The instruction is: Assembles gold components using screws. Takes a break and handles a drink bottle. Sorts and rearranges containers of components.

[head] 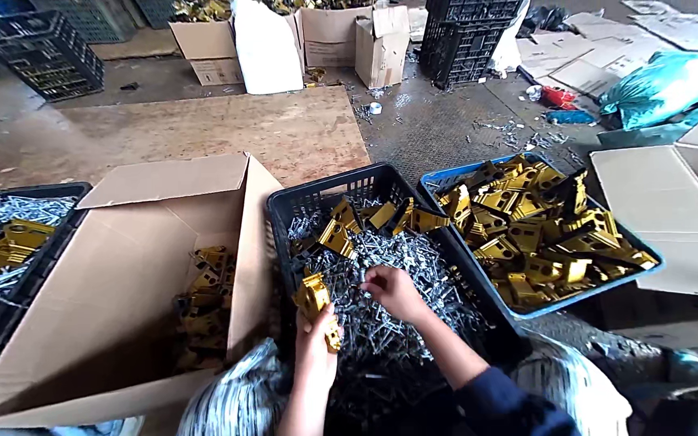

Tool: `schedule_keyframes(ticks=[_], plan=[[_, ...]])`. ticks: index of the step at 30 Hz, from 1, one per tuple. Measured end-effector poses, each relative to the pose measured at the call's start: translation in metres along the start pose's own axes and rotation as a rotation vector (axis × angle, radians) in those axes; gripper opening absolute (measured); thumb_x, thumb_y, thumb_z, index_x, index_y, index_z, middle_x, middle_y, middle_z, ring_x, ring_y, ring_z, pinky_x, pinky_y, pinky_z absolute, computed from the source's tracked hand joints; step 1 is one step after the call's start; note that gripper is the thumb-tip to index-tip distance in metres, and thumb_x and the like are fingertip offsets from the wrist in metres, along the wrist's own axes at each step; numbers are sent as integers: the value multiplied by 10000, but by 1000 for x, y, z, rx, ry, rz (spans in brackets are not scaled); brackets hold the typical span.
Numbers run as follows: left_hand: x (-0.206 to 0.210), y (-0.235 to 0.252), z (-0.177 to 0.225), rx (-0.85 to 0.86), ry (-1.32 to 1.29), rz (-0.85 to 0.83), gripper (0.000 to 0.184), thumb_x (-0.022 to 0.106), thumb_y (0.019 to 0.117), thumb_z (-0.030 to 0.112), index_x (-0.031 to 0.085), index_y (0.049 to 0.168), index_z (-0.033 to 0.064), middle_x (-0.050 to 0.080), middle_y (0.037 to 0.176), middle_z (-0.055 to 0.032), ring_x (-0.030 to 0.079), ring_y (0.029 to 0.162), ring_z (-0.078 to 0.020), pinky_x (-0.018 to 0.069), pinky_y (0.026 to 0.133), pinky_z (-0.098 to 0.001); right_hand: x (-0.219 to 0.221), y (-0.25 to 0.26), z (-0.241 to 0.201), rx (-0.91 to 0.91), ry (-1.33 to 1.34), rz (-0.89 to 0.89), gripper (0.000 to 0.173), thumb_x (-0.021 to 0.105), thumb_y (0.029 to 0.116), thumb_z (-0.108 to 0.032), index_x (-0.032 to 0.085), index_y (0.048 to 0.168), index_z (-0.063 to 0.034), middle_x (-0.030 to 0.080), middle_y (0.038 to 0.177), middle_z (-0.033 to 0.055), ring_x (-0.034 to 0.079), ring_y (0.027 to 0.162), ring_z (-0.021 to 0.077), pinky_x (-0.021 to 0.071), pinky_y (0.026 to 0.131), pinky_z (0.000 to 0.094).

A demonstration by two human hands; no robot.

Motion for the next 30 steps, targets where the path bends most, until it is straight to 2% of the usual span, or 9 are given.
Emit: schedule_keyframes(ticks=[2, 4, 9, 12, 15, 18, 20, 21, 30], plan=[[10, 0, -12, -83, -46, -75, 351, 485, 1075, 164, 383, 1406, 108, 605, 937, -70, 638, 680, -132, 569, 577, -261, 3, -32, -11, 10, 555, 8, 29, 617, 974, -50, 635, 970, -27, 684, 739, 1, 653, 620, 83, 570, 611, 261], [22, -4, -20, -97, -73, -189, 372, 478, 1074, 189, 361, 1416, 102, 615, 965, -72, 647, 721, -128, 578, 628, -264, 10, -53, -20, -38, 682, 75, 33, 622, 958, -14, 642, 956, -40, 689, 726, -20, 643, 598, 62, 559, 580, 241], [34, -16, -23, -66, 62, -385, 994, 784, 709, -32, 205, 1509, 74, 610, 1167, -143, 682, 918, -197, 605, 756, -336, 2, -72, -26, -337, 285, 305, 69, 684, 926, -66, 695, 943, 0, 694, 839, 4, 631, 699, 12, 552, 644, 186], [35, -19, -18, 1, 200, -405, 1089, 784, 673, -85, 160, 1553, 61, 591, 1290, -166, 676, 1081, -234, 606, 887, -372, -3, -82, -40, -525, 89, 375, 119, 675, 939, -105, 696, 901, 6, 696, 849, 57, 640, 761, 54, 546, 711, 199], [36, -20, -19, 54, 292, -488, 1064, 768, 693, -82, 145, 1547, 45, 598, 1283, -155, 673, 1103, -230, 604, 903, -386, 1, -87, -47, -672, -73, 493, 161, 653, 964, -179, 691, 894, -40, 693, 869, 67, 634, 875, 136, 505, 835, 269], [31, -21, -21, 2, 333, -519, 1098, 745, 705, -83, 86, 1572, 58, 589, 1296, -152, 676, 1094, -224, 606, 892, -389, 12, -83, -36, -620, -13, 453, 225, 597, 1000, -255, 608, 1002, -30, 609, 1089, 146, 606, 1076, 180, 527, 920, 278], [25, -20, -25, -37, 355, -510, 1106, 744, 695, -88, 89, 1570, 79, 596, 1265, -153, 691, 1035, -233, 624, 820, -387, 20, -79, -25, -563, 175, 317, 364, 590, 1018, -231, 496, 1224, 53, 532, 1383, 255, 579, 1300, 264, 578, 980, 358], [23, -18, -29, -49, 365, -505, 1111, 749, 690, -94, 90, 1567, 86, 603, 1252, -156, 697, 1012, -240, 629, 790, -387, 23, -76, -20, -541, 266, 250, 423, 584, 1002, -163, 431, 1309, 85, 513, 1436, 265, 568, 1333, 288, 574, 1023, 401], [12, -12, -52, -78, 490, -388, 1173, 755, 672, -77, 48, 1587, 121, 568, 1318, -156, 691, 1038, -211, 623, 793, -363, 25, -72, 7, -360, 321, 240, 491, 612, 872, 71, 425, 1324, 109, 618, 1328, 214, 656, 1221, 237, 577, 1023, 374]])
Point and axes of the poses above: each hand's wrist, its own y-axis towards the middle knuckle, its own x-axis out of the palm, z = x × y, the point moved 8 cm from there along y, towards the middle knuckle
